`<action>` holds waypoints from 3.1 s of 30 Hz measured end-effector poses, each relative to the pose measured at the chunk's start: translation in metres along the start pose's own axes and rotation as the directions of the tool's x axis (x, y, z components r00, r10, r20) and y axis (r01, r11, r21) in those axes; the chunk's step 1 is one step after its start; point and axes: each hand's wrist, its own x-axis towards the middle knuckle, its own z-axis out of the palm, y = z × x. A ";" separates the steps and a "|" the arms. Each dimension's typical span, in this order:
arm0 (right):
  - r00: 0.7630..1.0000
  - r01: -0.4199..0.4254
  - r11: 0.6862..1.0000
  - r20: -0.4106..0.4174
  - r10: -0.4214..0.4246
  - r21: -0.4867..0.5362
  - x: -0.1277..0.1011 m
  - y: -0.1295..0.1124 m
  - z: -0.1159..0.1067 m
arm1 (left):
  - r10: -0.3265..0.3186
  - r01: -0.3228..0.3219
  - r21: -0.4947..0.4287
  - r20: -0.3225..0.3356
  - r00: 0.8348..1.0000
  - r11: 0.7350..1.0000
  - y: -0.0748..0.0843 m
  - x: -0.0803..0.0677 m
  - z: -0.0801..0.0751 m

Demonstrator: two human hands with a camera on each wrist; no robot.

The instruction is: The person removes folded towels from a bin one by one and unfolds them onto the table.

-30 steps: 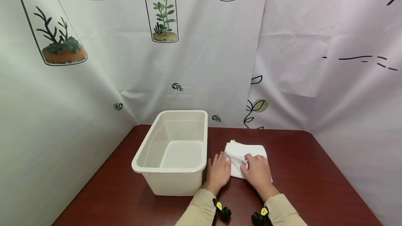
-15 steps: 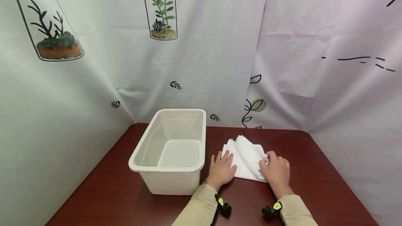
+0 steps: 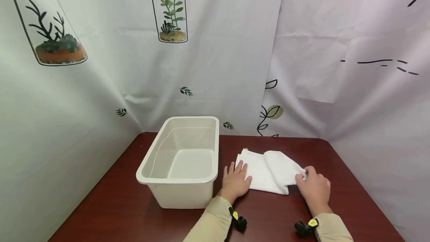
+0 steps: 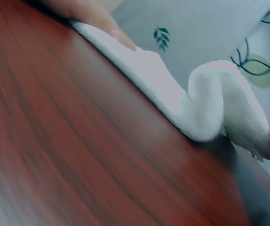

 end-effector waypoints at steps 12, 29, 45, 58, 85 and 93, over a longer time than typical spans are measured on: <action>0.978 -0.166 0.981 0.112 0.177 -0.104 0.002 0.036 -0.024 | -0.041 0.041 -0.039 -0.010 0.999 0.998 -0.001 -0.007 -0.006; 0.911 -0.277 0.928 0.241 0.336 -0.248 -0.004 0.059 -0.050 | -0.069 0.067 -0.058 -0.030 0.997 0.996 -0.004 -0.009 -0.006; 0.967 0.254 0.966 -0.010 -0.255 -0.051 0.004 0.013 -0.001 | 0.049 -0.043 0.051 -0.132 0.990 0.998 0.006 0.007 -0.003; 0.880 0.428 0.902 0.254 -0.401 -0.059 0.007 -0.013 0.028 | 0.152 -0.156 0.106 0.047 0.987 0.982 0.009 0.011 -0.001; 0.953 0.285 0.957 -0.094 -0.288 -0.046 0.056 0.003 0.040 | -0.111 0.085 -0.129 -0.213 0.971 0.988 -0.005 0.034 0.006; 0.996 -0.086 0.990 0.012 0.088 -0.113 0.057 0.042 0.010 | -0.329 0.238 -0.269 -0.378 0.865 0.933 0.000 0.031 0.008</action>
